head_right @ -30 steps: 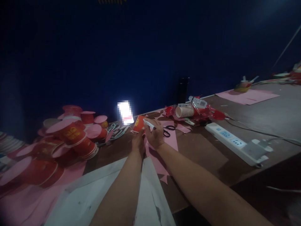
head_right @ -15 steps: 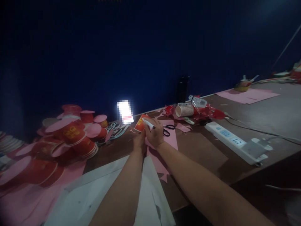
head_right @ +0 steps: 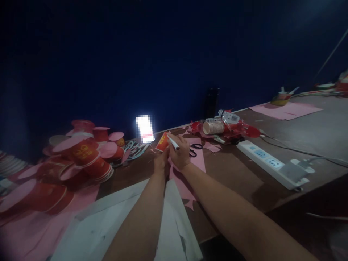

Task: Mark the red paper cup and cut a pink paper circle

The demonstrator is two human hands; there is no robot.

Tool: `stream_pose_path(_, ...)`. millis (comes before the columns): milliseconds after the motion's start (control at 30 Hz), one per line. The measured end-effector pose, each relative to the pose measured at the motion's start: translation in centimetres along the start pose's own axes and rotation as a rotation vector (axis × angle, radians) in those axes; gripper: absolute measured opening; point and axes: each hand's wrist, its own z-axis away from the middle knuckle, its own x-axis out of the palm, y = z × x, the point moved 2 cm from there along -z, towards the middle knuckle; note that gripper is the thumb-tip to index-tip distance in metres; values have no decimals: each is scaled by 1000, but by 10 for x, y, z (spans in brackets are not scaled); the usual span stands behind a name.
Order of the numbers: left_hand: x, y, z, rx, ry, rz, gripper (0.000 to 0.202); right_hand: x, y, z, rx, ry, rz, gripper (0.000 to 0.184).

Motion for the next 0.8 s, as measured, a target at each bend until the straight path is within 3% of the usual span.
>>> stream_pose_path(367, -2, 1, 0, -48, 86, 39, 27, 0, -7, 1, -78, 53, 28, 17)
stream_pose_path(600, 0, 6, 3, -6, 34, 27, 23, 0, -5, -2, -68, 74, 14, 16)
stream_pose_path(800, -3, 3, -1, -18, 57, -48, 17, 1, -3, 0, -81, -10, 7, 17)
